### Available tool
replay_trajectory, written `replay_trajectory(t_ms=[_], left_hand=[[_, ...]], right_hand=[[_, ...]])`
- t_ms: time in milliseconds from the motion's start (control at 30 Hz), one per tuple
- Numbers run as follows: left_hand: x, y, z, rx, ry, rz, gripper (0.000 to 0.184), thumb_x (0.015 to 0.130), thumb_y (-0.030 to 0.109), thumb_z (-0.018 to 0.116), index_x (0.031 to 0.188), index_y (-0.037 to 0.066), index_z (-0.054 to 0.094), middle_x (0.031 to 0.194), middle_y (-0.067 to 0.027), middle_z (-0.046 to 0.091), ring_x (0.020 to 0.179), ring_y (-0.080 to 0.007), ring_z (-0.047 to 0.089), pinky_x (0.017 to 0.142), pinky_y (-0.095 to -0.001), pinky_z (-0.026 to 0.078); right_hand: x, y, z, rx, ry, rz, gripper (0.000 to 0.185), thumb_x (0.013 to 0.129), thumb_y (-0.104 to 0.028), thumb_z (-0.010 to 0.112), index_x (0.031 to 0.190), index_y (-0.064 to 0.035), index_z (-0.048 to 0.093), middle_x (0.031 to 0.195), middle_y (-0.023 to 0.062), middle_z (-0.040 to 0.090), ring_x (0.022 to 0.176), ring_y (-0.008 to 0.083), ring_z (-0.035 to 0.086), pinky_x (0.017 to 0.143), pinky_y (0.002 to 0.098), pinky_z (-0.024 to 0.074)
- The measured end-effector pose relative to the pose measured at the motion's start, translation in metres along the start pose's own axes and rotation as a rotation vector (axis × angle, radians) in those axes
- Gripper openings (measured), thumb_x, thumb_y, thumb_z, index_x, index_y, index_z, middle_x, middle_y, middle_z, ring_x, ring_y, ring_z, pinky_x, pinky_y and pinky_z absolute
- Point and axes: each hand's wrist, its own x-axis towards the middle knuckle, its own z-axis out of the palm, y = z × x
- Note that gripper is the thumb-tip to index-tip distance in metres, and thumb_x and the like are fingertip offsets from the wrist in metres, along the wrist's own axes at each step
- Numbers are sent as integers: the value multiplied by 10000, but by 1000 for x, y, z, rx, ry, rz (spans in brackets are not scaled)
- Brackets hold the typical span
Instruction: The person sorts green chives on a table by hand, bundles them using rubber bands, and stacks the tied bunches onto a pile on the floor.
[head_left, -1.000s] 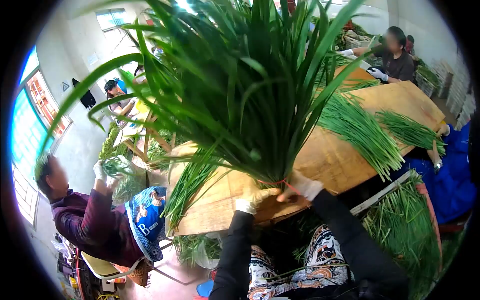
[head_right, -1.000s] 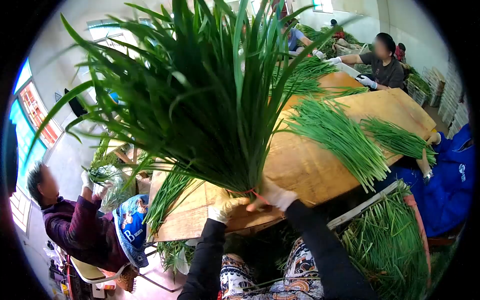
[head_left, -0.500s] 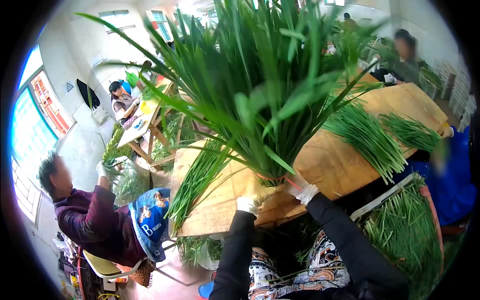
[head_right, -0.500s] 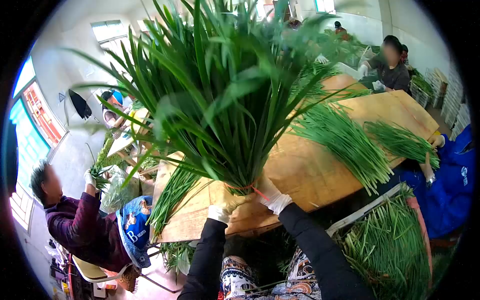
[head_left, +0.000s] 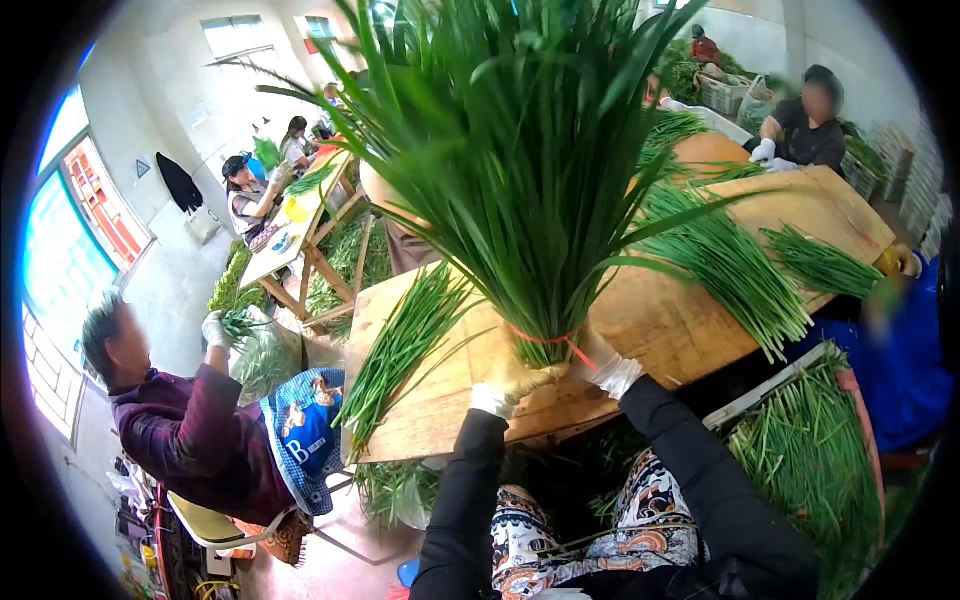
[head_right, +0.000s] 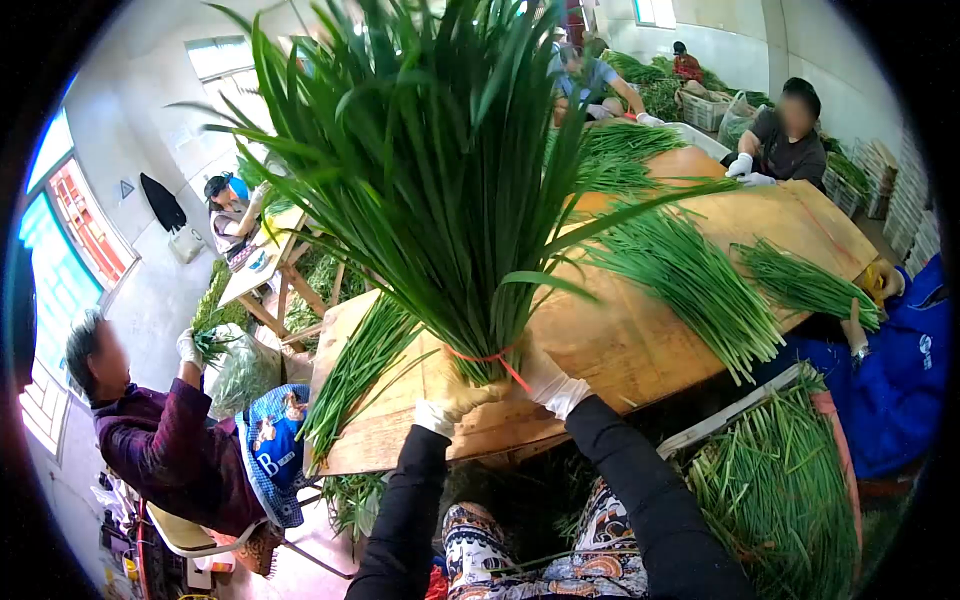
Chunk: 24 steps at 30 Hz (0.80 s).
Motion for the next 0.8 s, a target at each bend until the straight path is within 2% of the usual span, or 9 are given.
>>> replay_trajectory(t_ms=[200, 333, 400, 467, 600, 633, 733, 767, 800], left_hand=[[-17, 5, 31, 131, 156, 193, 983, 533, 143, 822, 1266, 71, 172, 1248, -101, 370, 1089, -234, 430, 889, -371, 418], [-45, 45, 42, -171, 72, 55, 859, 615, 167, 774, 1283, 110, 237, 1226, -100, 403, 1049, -228, 459, 869, -342, 429], [-62, 62, 37, 173, -7, 175, 759, 662, 187, 737, 1269, 96, 291, 1178, -94, 443, 1005, -216, 486, 848, -308, 432], [-84, 116, 30, 87, -235, -224, 778, 675, 192, 723, 1290, 46, 269, 1114, -87, 501, 1000, -192, 502, 844, -308, 432], [-106, 144, 15, -30, -164, -220, 605, 802, 318, 589, 1267, 17, 346, 1166, -82, 494, 1017, -156, 486, 860, -258, 397], [-98, 124, -9, -145, -216, -304, 568, 849, 341, 521, 1274, 10, 339, 1167, -72, 497, 1028, -137, 476, 882, -246, 374], [-81, 89, -45, 202, -299, -440, 548, 854, 346, 520, 1255, 4, 370, 1153, -64, 509, 1043, -120, 456, 896, -233, 356], [-88, 90, -52, 224, -182, -392, 553, 847, 352, 529, 1247, 1, 378, 1130, -67, 523, 1042, -121, 456, 891, -225, 353], [-87, 89, -57, 484, -102, -338, 583, 836, 341, 552, 1244, -30, 362, 1112, -83, 531, 1004, -131, 482, 865, -238, 379]], right_hand=[[-33, 67, 18, 63, 60, 274, 1061, 560, -137, 799, 1315, -78, 55, 1313, 141, 293, 1182, 253, 350, 954, 327, 330], [-25, -27, 37, 468, 218, 237, 1046, 543, -169, 818, 1298, -78, 100, 1271, 122, 336, 1158, 235, 372, 944, 347, 342], [-26, -85, 36, 200, 170, 236, 920, 603, -229, 788, 1294, -68, 202, 1253, 103, 329, 1162, 203, 330, 964, 345, 310], [-37, -117, 40, -34, 100, 228, 986, 598, -309, 786, 1299, -61, 139, 1212, 108, 370, 1123, 222, 382, 929, 355, 345], [-48, -164, 56, 302, 75, 403, 796, 694, -372, 701, 1238, 4, 259, 1180, 151, 404, 1046, 254, 449, 899, 339, 366], [-55, -146, 57, -122, -31, 362, 763, 736, -386, 655, 1225, 39, 252, 1142, 192, 438, 1026, 295, 470, 886, 332, 373], [-78, -78, 87, -217, -37, 448, 595, 787, -322, 621, 1155, 16, 298, 1018, 122, 491, 878, 180, 511, 781, 287, 417], [-73, -86, 81, -171, -44, 466, 728, 748, -411, 630, 1194, 44, 280, 1144, 240, 433, 1036, 326, 458, 882, 350, 372], [-75, -75, 82, -102, -44, 509, 664, 756, -353, 639, 1195, 22, 311, 1135, 216, 453, 1033, 315, 471, 879, 338, 378]])
